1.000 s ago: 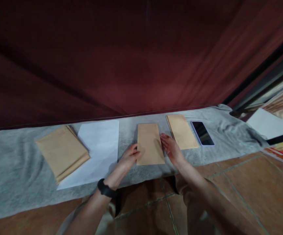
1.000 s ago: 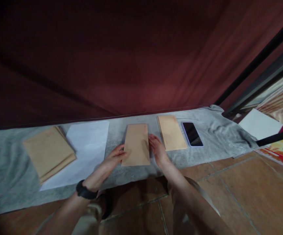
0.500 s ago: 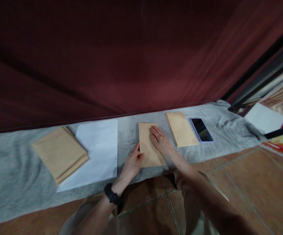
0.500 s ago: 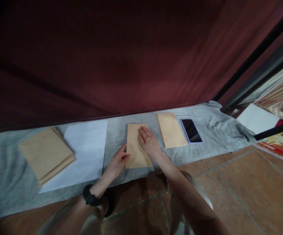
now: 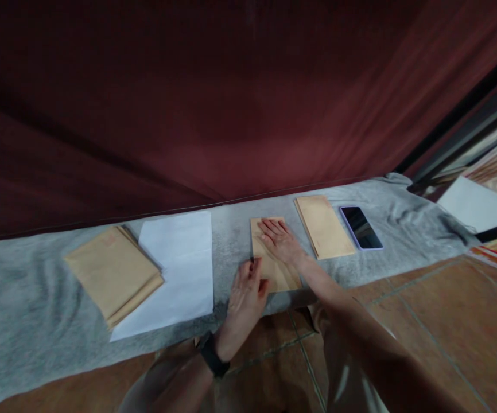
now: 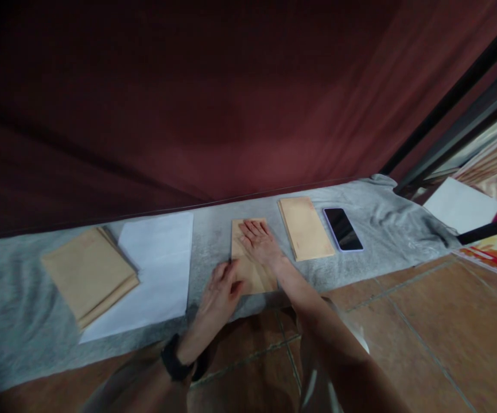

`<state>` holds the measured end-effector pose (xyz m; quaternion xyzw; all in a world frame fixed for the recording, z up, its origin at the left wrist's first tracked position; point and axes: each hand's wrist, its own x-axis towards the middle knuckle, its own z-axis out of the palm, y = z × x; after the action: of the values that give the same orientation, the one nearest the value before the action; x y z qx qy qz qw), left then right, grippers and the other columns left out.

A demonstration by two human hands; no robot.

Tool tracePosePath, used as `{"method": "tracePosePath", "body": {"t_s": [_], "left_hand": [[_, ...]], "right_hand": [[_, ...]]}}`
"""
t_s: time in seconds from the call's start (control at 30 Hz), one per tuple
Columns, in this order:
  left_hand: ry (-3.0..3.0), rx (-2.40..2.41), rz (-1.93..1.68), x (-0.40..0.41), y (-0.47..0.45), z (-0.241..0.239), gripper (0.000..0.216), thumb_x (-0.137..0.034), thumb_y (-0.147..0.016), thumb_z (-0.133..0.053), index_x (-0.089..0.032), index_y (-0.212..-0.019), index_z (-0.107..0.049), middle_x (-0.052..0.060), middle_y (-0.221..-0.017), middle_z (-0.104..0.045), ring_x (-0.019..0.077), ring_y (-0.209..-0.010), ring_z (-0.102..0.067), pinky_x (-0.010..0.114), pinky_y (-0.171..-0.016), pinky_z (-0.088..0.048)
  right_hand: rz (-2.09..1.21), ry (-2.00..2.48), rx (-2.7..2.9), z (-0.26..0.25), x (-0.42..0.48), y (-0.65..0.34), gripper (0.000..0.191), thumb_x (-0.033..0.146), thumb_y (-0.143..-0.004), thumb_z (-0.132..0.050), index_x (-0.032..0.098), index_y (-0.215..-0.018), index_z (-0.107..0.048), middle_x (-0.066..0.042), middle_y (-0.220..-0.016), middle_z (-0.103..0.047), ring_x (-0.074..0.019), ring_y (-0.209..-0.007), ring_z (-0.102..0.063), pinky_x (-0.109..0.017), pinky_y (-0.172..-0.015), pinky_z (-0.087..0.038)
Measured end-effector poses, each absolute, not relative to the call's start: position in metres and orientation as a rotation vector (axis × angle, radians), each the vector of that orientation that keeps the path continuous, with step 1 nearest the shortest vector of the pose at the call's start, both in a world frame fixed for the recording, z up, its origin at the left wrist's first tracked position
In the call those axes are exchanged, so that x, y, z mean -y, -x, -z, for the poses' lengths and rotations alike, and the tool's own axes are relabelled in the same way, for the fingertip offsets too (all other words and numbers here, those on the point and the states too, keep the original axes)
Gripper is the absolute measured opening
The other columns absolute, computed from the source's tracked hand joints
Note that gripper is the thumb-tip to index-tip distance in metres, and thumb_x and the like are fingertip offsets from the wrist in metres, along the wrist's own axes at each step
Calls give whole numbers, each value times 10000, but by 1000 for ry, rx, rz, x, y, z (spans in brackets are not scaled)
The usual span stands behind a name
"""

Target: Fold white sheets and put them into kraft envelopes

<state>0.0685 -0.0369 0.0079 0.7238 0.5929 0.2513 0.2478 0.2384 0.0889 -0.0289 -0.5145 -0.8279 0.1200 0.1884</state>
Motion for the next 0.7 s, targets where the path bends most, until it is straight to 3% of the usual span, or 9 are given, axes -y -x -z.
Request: {"method": "tracePosePath", "body": {"t_s": [0.13, 0.23, 0.4, 0.7], "left_hand": [[-2364, -1484, -558, 54, -72, 2, 490, -219, -952, -511, -190, -1439, -472, 163, -1552, -434, 327, -1441, -399, 558, -1153, -362], [-2559, -1398, -423, 59, -72, 13, 535, -126, -960, -432, -200, -1490, -409, 142, -1560, -454, 287, -1474, -375, 575, -1203, -299], [-2711, -1338, -247, 56, -70, 14, 594, 3, -892, -378, -167, -1455, -462, 142, -1547, -479, 270, -1444, -431, 527, -1186, -360], [-2873, -1270, -191, 67, -72, -4, 548, 17, -829, -460, -122, -1347, -574, 201, -1378, -624, 304, -1299, -588, 465, -1046, -509]], "right_hand": [[-331, 1423, 2379, 30, -86, -237, 539, 444, -1065, -292, 239, -1551, -400, -63, -1618, -358, -247, -1523, -276, -519, -1264, -143], [-364, 1380, 2408, 30, -84, -235, 513, 425, -1060, -313, 287, -1547, -403, -31, -1607, -381, -256, -1514, -298, -557, -1262, -108], [-439, 1296, 2447, 29, -73, -230, 517, 421, -1049, -368, 281, -1546, -406, -20, -1602, -387, -250, -1515, -296, -523, -1275, -110], [-523, 1106, 2550, 22, -36, -233, 523, 420, -1067, -343, 274, -1569, -344, -11, -1623, -345, -165, -1511, -299, -438, -1285, -138]]}}
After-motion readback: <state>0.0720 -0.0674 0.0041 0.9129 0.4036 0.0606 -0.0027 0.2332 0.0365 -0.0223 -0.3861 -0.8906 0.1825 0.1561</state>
